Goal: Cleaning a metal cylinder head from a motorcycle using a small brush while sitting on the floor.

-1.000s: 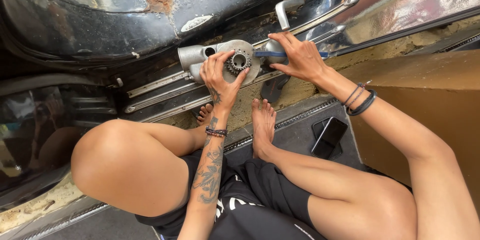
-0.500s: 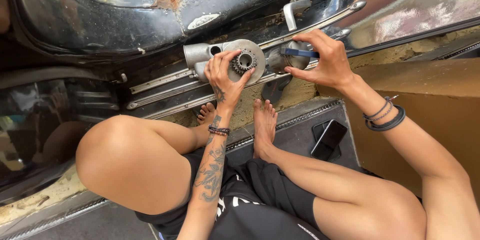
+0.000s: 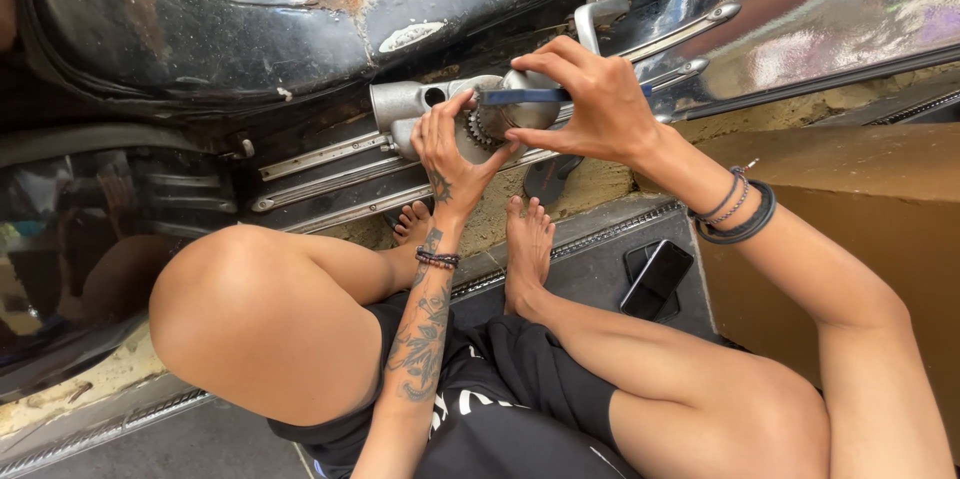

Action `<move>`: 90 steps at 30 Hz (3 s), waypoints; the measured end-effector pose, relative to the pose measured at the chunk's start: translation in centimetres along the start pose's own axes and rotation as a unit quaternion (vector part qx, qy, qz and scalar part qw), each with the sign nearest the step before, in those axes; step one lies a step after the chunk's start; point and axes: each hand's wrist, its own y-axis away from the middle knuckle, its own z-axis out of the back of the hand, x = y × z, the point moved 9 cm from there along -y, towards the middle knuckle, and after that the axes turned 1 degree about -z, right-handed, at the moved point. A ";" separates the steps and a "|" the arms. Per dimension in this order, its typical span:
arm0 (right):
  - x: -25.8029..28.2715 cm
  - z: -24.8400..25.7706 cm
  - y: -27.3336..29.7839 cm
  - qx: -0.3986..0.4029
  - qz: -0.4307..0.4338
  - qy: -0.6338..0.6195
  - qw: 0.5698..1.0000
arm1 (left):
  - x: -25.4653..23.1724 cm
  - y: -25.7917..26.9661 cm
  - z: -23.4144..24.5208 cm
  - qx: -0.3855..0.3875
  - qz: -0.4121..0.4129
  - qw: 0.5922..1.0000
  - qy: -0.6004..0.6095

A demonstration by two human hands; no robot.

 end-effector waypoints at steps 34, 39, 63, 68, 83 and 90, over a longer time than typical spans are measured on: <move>1.1 -2.7 -1.4 0.054 0.000 -0.002 0.999 | 3.0 1.8 -1.9 -0.010 0.003 0.999 -0.053; 1.4 -2.6 -1.4 0.080 -0.008 0.002 0.997 | 2.2 1.7 -1.7 0.010 -0.010 0.998 -0.059; 1.2 2.0 -0.6 0.147 -0.049 -0.114 0.981 | 0.7 0.9 -0.6 -0.007 0.000 1.000 -0.026; -0.6 2.9 -0.9 0.106 -0.037 -0.026 0.993 | 1.2 1.2 -1.0 -0.009 -0.001 0.999 -0.035; 2.2 2.0 -2.0 0.147 0.046 0.087 0.984 | 1.2 1.1 -0.9 -0.005 0.012 0.999 -0.032; -0.2 3.0 -1.7 0.133 0.041 0.140 0.980 | 1.3 1.2 -0.9 -0.003 0.005 1.000 -0.017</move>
